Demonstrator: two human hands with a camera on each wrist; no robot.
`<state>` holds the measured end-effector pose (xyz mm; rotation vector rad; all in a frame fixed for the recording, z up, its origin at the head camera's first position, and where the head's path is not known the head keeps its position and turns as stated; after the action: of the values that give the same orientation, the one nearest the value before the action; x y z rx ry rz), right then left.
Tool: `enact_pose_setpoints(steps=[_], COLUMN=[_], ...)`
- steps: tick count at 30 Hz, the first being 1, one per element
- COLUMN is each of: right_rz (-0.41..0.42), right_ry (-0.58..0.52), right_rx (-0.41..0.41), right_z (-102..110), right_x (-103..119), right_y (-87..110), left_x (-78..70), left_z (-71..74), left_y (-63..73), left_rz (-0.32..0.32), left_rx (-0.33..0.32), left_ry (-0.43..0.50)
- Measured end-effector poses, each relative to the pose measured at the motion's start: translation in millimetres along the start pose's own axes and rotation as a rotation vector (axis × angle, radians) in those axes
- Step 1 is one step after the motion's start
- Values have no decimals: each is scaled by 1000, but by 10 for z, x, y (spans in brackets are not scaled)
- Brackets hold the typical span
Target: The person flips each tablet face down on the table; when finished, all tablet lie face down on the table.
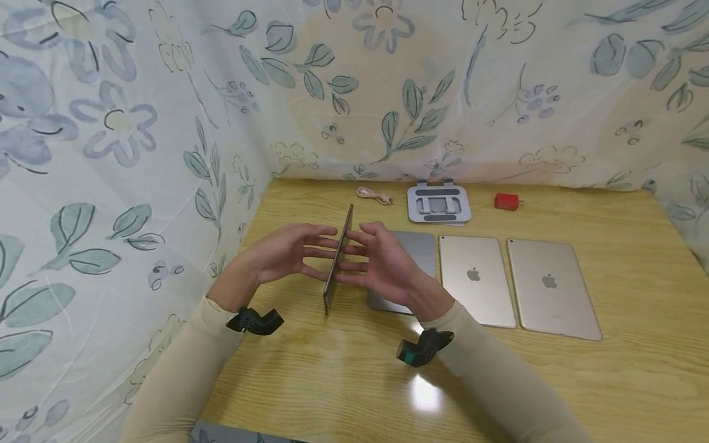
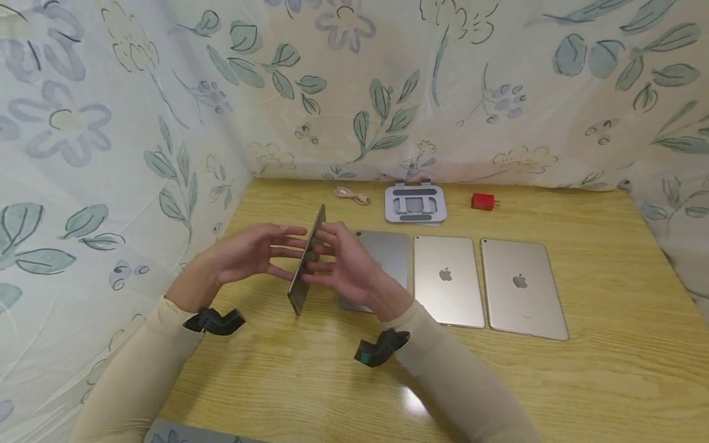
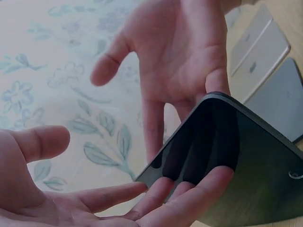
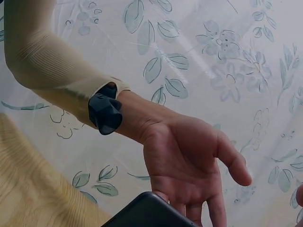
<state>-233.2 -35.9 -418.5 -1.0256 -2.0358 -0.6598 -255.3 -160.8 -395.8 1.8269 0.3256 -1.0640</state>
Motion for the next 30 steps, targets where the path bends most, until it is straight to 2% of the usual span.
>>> enact_pose_setpoints(steps=[12, 16, 20, 30], right_rz=[35, 33, -6, -111], right_ry=[161, 163, 150, 130], right_rx=[5, 22, 48, -67], right_z=[-112, -143, -157, 216], right_x=[-63, -90, -162, -503], right_y=[-98, -127, -161, -185], left_x=[68, 71, 92, 173], left_z=[159, 188, 253, 426], left_y=[26, 46, 73, 123], left_rz=[-3, -1, 3, -4], left_rx=[-13, -24, -39, -64], left_ry=[19, 14, 11, 4])
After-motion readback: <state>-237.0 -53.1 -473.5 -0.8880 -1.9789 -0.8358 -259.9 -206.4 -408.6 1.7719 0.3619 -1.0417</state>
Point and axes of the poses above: each hand's wrist, its own y-axis away from the middle knuckle, its own z-axis out of the back of the hand, x = y × z, the point moved 10 cm from there along -y, towards the middle knuckle, and after that the axes turned 12 degrees about z, right-handed, at the moved point
